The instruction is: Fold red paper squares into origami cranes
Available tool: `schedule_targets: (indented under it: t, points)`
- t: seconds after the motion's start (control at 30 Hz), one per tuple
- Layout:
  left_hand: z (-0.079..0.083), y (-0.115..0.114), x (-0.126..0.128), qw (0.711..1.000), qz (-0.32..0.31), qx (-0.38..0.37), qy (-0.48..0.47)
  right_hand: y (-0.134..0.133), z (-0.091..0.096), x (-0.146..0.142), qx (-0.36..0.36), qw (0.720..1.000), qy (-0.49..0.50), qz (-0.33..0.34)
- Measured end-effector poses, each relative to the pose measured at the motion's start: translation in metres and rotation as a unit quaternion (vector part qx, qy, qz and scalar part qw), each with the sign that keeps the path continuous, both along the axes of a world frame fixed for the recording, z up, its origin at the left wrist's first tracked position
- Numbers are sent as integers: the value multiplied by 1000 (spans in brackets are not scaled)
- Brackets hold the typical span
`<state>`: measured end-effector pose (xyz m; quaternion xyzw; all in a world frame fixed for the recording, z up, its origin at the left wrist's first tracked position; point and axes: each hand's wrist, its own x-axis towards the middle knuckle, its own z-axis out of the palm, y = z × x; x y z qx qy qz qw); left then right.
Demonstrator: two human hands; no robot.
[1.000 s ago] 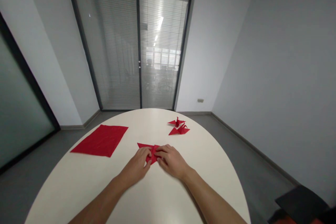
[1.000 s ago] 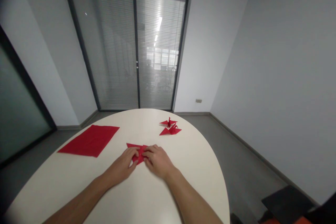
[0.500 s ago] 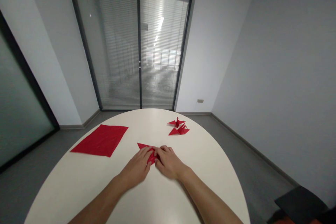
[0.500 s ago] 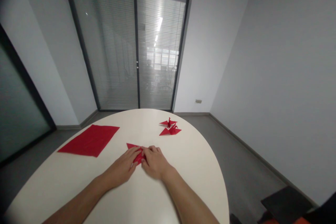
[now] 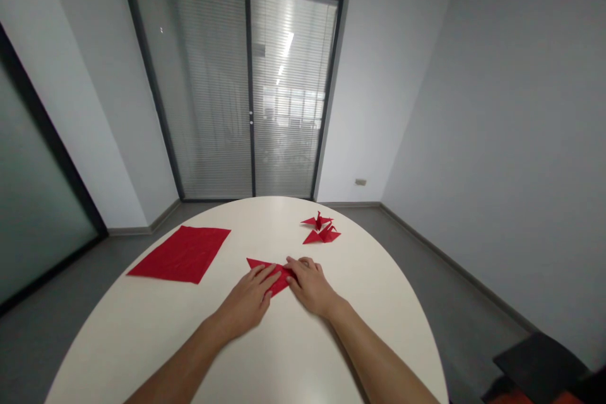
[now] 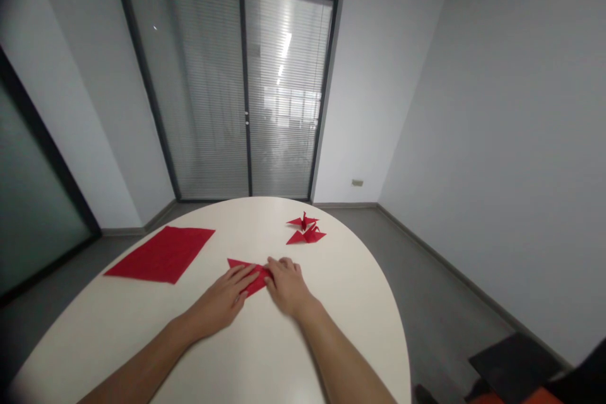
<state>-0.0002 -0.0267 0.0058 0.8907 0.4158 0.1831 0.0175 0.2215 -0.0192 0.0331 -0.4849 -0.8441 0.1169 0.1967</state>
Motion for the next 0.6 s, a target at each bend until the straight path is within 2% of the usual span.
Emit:
schedule_targets:
  t: [0.17,0.27,0.37,0.5,0.6]
  points:
    - [1,-1,0,1000,10,-8,12,11,-1,22,31,996,-2,-89]
    - [0,-2,0,1000,6,-7,1,13,3,23,57,991,7,-122]
    - [-1,-2,0,1000,-1,0,-13,5,9,11,69,995,28,-70]
    - [-3,-1,0,1000,-2,5,-21,-13,13,-7,49,995,48,76]
    - [-3,-1,-1,1000,1,5,-28,-19,13,-9,33,994,48,94]
